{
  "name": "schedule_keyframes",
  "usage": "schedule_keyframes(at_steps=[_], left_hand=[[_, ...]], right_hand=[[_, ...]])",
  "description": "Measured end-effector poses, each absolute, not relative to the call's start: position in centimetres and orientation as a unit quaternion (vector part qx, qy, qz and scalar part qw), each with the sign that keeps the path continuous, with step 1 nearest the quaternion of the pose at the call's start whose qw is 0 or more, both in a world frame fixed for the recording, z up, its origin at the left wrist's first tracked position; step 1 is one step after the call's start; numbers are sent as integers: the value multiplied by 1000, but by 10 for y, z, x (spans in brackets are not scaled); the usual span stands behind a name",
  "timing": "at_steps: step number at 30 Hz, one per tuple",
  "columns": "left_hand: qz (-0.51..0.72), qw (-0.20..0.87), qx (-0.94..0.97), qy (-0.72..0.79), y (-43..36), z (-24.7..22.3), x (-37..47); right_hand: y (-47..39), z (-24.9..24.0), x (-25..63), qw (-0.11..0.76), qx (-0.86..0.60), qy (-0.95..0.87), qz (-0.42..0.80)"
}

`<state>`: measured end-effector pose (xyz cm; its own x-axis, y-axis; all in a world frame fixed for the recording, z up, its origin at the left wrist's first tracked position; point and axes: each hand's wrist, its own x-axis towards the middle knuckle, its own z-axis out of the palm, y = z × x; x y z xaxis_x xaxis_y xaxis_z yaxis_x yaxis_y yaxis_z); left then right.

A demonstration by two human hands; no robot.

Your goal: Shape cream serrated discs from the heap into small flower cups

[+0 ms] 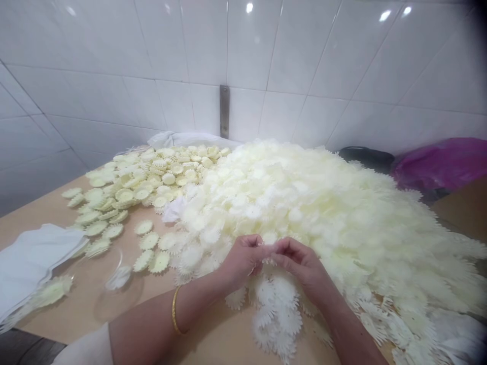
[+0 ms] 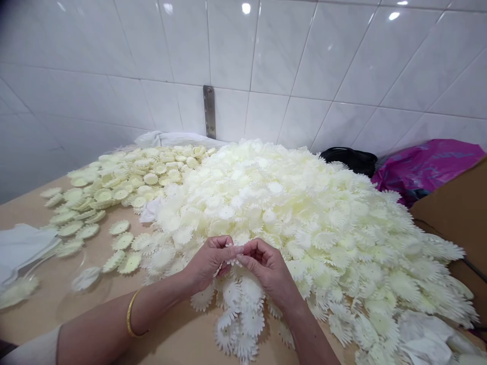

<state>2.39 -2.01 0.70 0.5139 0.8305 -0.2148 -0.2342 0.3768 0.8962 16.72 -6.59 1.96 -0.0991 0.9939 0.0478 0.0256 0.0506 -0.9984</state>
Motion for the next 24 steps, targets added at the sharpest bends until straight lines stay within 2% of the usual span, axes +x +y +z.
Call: schedule_keyframes(at_steps=[3,6,8,13,16,20,24], left_hand=[[340,781,411,326,-22,9,26],[326,800,399,308,-22,10,26],[318,805,398,304,-21,11,25],[323,798,394,323,-17,14,21],[340,778,402,343,-15,14,20],[345,765,412,354,-15,16,20],[344,758,423,359,-16,18,20]], right_hand=[[-66,16,166,506,-456,-538,496],[-66,16,165,491,-462,-577,462],[-66,17,166,485,-485,-594,421],[-66,22,174,549,-592,-523,274],[-67,25,179,559,-639,-490,197],[-69,26,181,541,-659,-495,166],[-69,25,178,577,-649,-490,81]])
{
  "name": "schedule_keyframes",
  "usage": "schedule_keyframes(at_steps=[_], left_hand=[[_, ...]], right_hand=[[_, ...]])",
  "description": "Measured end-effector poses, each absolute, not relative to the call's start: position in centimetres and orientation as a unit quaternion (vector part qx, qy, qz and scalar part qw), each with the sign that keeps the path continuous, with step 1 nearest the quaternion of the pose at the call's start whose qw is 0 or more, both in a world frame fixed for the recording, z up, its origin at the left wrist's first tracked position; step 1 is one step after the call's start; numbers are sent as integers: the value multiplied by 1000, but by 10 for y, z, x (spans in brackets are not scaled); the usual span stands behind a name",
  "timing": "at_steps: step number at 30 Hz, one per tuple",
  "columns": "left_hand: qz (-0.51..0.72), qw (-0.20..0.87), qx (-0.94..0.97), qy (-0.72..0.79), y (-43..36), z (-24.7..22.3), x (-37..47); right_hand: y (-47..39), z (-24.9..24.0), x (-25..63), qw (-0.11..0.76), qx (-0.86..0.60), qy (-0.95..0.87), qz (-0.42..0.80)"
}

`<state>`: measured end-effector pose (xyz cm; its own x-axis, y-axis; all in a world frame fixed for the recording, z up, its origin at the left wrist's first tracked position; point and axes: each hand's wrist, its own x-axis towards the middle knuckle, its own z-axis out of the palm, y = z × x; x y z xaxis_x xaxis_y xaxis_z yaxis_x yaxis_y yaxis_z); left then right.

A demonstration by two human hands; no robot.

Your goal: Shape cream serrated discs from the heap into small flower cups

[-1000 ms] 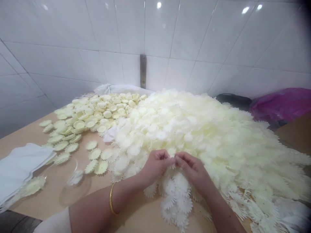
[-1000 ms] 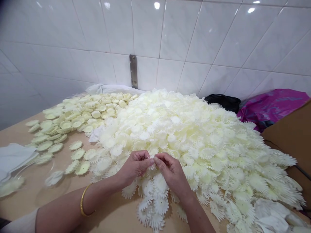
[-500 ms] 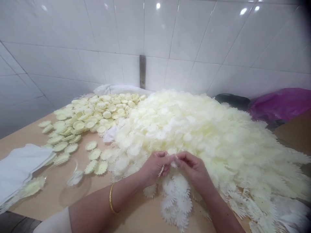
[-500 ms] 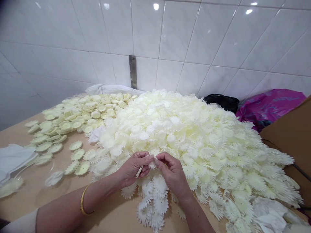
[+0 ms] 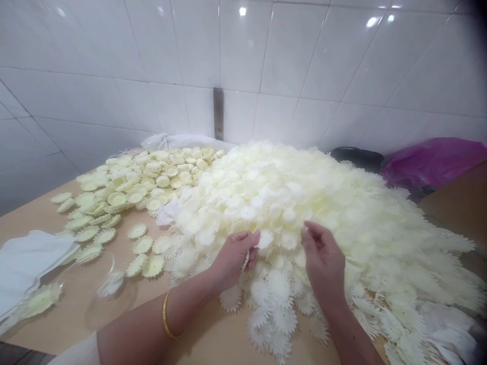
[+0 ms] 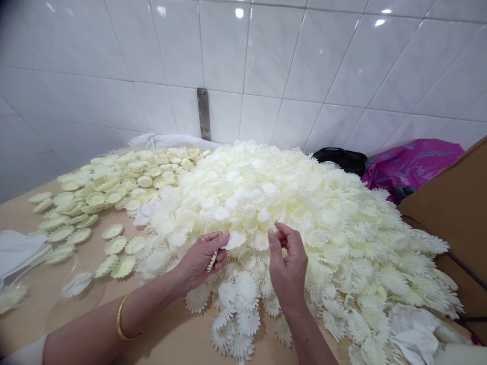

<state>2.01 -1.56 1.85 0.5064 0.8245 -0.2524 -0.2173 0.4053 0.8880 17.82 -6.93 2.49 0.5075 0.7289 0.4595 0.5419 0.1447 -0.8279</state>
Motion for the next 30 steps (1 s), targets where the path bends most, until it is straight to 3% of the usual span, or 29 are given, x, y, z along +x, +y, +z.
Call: schedule_keyframes(at_steps=[3,9,15,22,27,30], left_hand=[[344,741,457,351,-17,19,20],[338,704,531,330,-22,14,22],[307,724,486,380,-20,11,25],[329,737,442,391,-20,9,25],[338,755,404,391,-21,10,25],[323,794,386,340,-22,13,25]], right_hand=[[-70,24,172,570,-627,-527,70],[-71,21,157,471,-569,-638,219],[-72,19,162,501,-616,-607,-40],[-80,14,140,417,-516,-744,75],[-78,13,140,455,-560,-682,116],[-77,13,144,500,-600,-620,73]])
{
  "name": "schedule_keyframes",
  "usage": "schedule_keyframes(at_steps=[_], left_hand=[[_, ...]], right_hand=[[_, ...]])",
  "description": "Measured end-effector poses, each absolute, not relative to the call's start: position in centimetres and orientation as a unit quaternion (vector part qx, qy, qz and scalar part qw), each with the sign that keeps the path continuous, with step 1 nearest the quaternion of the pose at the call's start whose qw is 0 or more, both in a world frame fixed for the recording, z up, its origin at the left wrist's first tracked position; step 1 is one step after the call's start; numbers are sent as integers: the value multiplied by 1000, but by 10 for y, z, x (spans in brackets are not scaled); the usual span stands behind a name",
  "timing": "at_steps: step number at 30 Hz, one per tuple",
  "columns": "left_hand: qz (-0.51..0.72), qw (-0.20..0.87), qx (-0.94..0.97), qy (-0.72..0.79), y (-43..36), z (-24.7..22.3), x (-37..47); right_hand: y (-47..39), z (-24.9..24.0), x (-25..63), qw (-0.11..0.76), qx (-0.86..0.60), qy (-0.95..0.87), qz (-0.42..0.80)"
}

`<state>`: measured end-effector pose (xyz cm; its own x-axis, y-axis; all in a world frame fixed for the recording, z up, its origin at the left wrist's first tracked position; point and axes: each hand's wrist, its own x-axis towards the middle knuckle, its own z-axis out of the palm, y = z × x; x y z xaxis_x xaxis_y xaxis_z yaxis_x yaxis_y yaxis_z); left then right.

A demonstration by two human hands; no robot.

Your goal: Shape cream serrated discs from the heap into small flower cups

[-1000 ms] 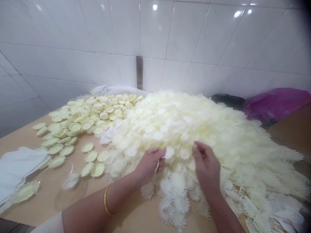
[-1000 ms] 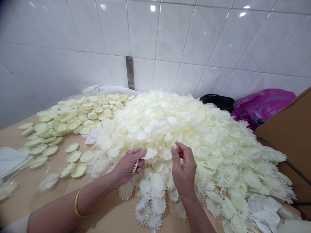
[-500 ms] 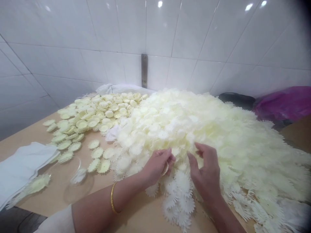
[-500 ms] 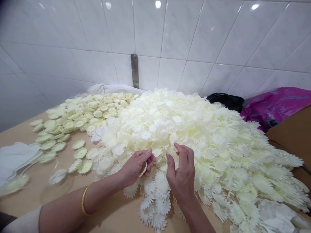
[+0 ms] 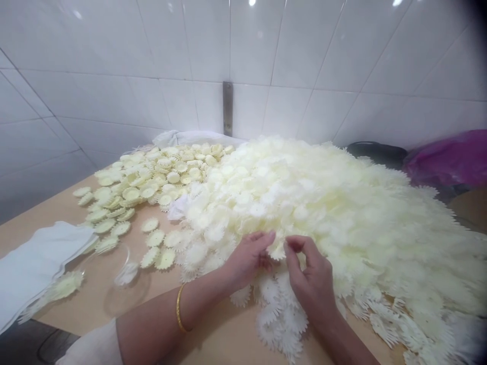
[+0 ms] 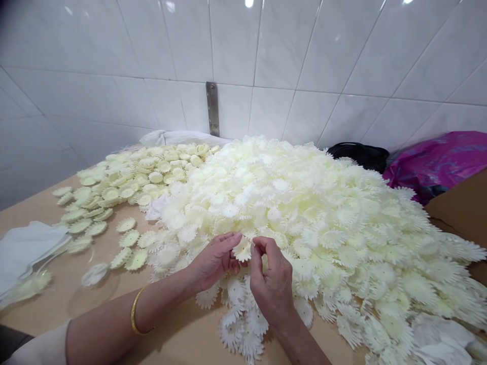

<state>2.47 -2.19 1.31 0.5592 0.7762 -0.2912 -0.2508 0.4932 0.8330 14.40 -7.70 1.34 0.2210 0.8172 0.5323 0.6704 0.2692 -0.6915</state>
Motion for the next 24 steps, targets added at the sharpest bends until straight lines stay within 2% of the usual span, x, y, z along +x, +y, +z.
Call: schedule_keyframes(at_steps=[4,10,17,24], left_hand=[[333,790,407,316,-23,10,25],[354,754,441,336,-23,3,24],[351,714,487,359,-22,7,22],[346,702,513,353,-19,1,25]], right_hand=[[-77,12,144,491,-605,-624,45],[-77,11,141,464,-602,-644,85],[-77,12,141,476,-582,-654,79],[-76,12,143,425,-562,-706,68]])
